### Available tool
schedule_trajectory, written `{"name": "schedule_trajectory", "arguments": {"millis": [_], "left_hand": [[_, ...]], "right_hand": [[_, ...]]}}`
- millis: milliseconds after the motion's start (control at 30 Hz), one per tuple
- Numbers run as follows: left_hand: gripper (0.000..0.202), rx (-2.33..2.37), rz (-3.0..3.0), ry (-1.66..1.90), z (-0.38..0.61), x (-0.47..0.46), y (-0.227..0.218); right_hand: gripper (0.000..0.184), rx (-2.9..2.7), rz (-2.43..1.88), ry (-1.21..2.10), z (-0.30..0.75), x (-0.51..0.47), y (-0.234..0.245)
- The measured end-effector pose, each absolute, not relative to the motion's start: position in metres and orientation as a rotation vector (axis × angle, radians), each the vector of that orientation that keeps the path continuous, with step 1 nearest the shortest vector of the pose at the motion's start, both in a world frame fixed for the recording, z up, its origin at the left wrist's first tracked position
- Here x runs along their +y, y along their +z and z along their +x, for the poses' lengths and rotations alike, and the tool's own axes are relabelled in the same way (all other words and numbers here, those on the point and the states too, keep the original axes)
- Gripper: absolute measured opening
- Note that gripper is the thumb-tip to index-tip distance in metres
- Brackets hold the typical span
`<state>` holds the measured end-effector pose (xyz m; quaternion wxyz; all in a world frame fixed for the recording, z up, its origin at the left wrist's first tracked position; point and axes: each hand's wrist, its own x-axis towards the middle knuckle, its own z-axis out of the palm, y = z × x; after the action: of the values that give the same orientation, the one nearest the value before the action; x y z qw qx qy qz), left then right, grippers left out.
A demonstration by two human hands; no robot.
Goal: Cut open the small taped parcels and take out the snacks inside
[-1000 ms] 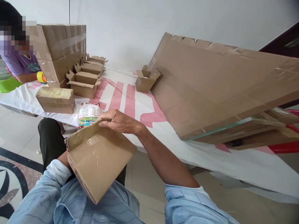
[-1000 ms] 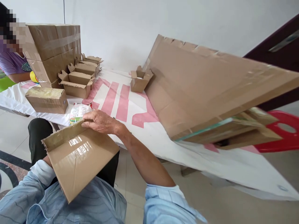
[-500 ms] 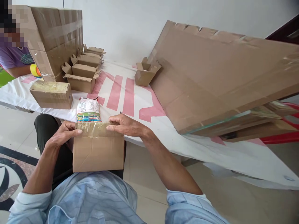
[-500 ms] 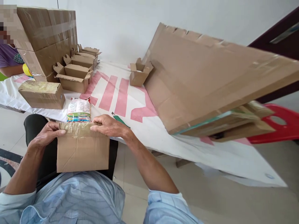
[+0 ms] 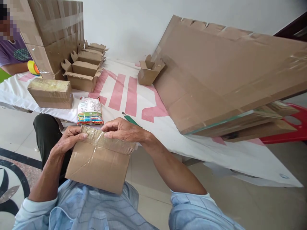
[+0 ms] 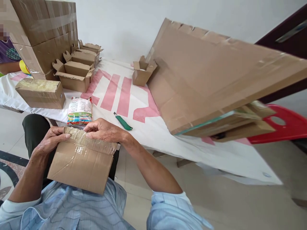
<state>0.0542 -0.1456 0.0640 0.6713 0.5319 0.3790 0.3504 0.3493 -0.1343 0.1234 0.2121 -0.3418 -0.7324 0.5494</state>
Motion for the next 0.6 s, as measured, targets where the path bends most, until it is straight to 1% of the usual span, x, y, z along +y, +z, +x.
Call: {"name": "schedule_trajectory", "arguments": {"millis": [167, 367, 600], "left_hand": [[0.049, 0.866, 1.179, 0.809, 0.057, -0.149, 0.064], [0.052, 0.868, 1.214, 0.81, 0.061, -0.15, 0.067], [0.052, 0.885, 1.327, 0.862, 0.071, -0.152, 0.078]], "right_hand": [[0.02, -2.027, -1.03, 1.338, 0.346, -0.143, 0.129], [0.014, -2.041, -1.062, 1.165, 0.336, -0.147, 0.127], [0.017, -2.17, -1.005, 0.861, 0.333, -0.146, 0.117]]}}
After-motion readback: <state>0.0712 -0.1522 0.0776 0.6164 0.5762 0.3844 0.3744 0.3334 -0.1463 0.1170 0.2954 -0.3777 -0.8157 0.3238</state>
